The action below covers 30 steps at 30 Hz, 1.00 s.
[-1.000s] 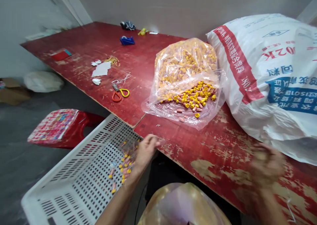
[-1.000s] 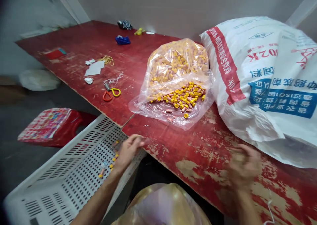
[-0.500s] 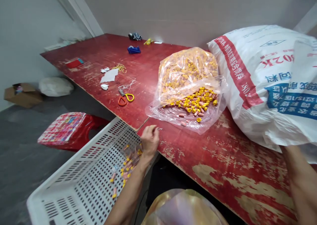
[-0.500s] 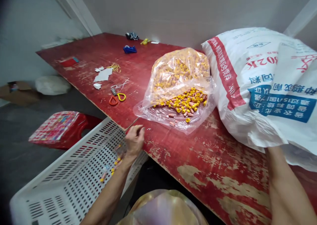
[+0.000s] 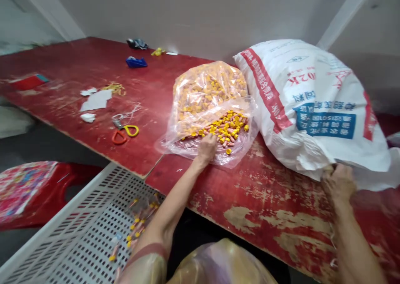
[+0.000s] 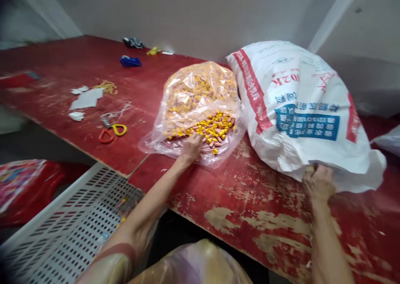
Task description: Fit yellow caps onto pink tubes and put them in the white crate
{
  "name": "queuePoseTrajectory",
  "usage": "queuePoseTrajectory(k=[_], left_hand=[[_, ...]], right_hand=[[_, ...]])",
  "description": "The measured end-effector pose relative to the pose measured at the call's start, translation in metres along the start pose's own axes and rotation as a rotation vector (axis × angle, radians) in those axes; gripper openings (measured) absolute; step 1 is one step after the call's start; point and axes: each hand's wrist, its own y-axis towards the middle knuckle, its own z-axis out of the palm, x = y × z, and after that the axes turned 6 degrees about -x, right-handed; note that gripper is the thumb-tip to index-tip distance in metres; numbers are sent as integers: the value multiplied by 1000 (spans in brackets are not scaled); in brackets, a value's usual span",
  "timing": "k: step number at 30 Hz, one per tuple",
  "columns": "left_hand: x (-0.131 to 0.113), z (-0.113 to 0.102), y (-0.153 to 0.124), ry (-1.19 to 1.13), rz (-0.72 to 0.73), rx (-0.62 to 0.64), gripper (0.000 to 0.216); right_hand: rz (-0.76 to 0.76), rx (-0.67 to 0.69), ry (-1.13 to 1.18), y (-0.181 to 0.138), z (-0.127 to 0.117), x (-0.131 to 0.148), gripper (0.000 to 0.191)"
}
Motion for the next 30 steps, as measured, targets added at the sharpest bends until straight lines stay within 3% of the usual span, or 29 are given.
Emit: queuePoseTrajectory(k=[2,4,7,10,12,16,18,21,23,26,30], left_hand=[[-10,-5,-14,-280,-133,-183,10],[-28,-8,-31,-714,-324,-257,16],[-66,-10,-61,-1287,-535,-39,30],[-102,-4,-90,-1556,-665,168,34],[-117,3,-105,-1629,-760,204,36],[-128,12,-125,-1635,-879,117,37],[-131,10,-134,-1559,-849,83,30],[-133,2,-147,-1394,-677,111,25],[-130,-4,-152,-1318,-580,135,30],[-117,-9,-149,-1264,-561,183,33],[-91,-7,-130,-1309,-797,220,55]], right_hand=[[145,-5,91,-34,-12,7,29],[247,78,348,-65,-19,27,38],[288,270,715,-97,-19,68,49],[352,388,961,-114,-16,100,43],[382,389,1048,-121,-13,112,38],[307,492,1081,-132,-8,124,35],[219,547,1003,-139,-7,128,31],[73,605,831,-152,-5,133,27],[21,600,809,-158,-3,135,27],[-2,578,825,-161,-2,138,27],[-143,743,831,-163,-7,151,22]])
